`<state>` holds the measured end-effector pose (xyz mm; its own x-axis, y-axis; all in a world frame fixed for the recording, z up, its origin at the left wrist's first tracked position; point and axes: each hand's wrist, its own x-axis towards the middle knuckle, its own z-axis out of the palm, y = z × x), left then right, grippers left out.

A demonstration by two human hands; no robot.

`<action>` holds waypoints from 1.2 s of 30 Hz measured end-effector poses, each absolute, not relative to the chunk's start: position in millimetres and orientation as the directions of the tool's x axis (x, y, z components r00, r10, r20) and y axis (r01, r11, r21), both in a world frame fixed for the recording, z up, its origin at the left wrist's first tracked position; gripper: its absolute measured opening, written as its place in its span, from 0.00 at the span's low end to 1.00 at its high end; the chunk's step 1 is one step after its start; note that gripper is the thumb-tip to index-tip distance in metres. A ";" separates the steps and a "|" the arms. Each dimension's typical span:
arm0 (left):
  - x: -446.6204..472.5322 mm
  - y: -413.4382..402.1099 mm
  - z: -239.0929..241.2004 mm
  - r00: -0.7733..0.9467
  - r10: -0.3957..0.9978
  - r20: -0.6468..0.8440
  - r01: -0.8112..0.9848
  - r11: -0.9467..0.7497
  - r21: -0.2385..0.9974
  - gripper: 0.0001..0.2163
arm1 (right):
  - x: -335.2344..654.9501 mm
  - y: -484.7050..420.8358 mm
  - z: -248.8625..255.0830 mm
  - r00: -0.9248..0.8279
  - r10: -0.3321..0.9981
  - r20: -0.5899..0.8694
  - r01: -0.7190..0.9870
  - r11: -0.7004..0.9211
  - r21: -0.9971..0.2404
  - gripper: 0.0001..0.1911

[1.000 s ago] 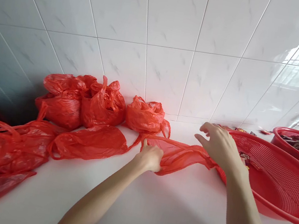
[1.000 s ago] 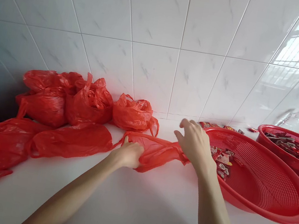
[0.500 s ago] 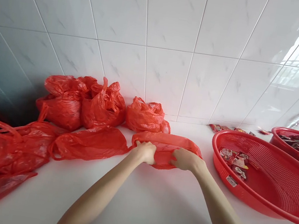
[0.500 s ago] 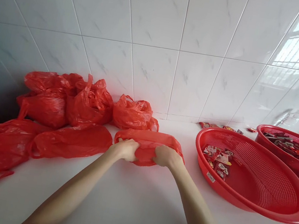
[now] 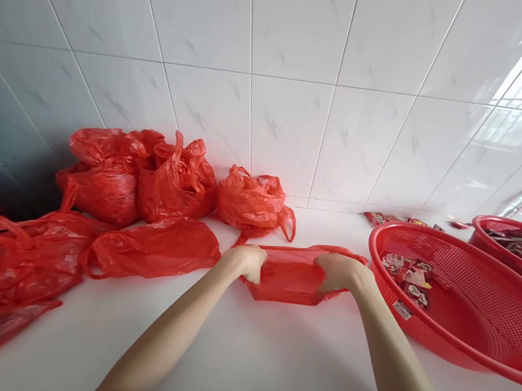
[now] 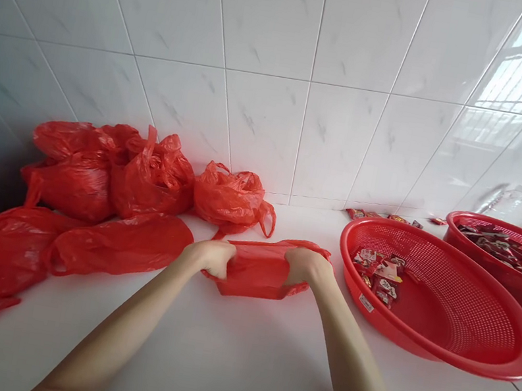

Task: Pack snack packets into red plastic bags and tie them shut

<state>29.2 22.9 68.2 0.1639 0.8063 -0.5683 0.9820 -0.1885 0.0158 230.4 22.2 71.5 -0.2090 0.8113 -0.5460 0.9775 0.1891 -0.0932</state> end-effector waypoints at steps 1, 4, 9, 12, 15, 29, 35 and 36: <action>30.8 21.3 67.7 0.181 0.792 -0.583 0.978 -0.207 0.022 0.09 | 231.2 23.0 70.3 -0.225 0.810 -0.542 0.973 0.214 -0.084 0.29; 33.6 14.2 69.7 0.259 0.784 -0.564 0.961 -0.268 0.070 0.12 | 235.6 24.8 67.5 -0.285 0.808 -0.515 0.957 0.267 -0.112 0.36; 33.5 2.0 77.2 0.503 0.791 -0.347 0.864 -0.460 0.203 0.15 | 239.4 18.7 72.4 -0.344 0.829 -0.440 0.938 0.285 -0.197 0.39; 32.7 1.6 76.7 0.519 0.800 -0.302 0.854 -0.467 0.230 0.23 | 238.0 10.5 79.6 -0.398 0.829 -0.393 0.916 0.333 -0.224 0.29; 31.5 7.3 71.2 0.417 0.840 -0.348 0.909 -0.381 0.169 0.24 | 236.8 6.6 81.5 -0.449 0.835 -0.318 0.892 0.394 -0.224 0.24; 34.2 24.6 58.8 0.232 0.817 -0.528 0.965 -0.263 0.018 0.03 | 233.0 28.1 57.1 -0.243 0.871 -0.426 0.970 0.214 -0.114 0.03; 30.2 21.9 60.8 0.298 0.795 -0.529 0.951 -0.294 0.095 0.05 | 233.8 19.0 69.4 -0.397 0.835 -0.381 0.915 0.324 -0.242 0.15; 29.7 20.8 61.8 0.312 0.794 -0.522 0.948 -0.298 0.113 0.06 | 235.4 13.9 76.1 -0.464 0.826 -0.319 0.874 0.370 -0.313 0.19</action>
<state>29.7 20.8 61.8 0.3116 0.7937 -0.5225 0.9479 -0.2980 0.1125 235.4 13.9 76.1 -0.4644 0.8260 -0.3195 0.8744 0.3704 -0.3135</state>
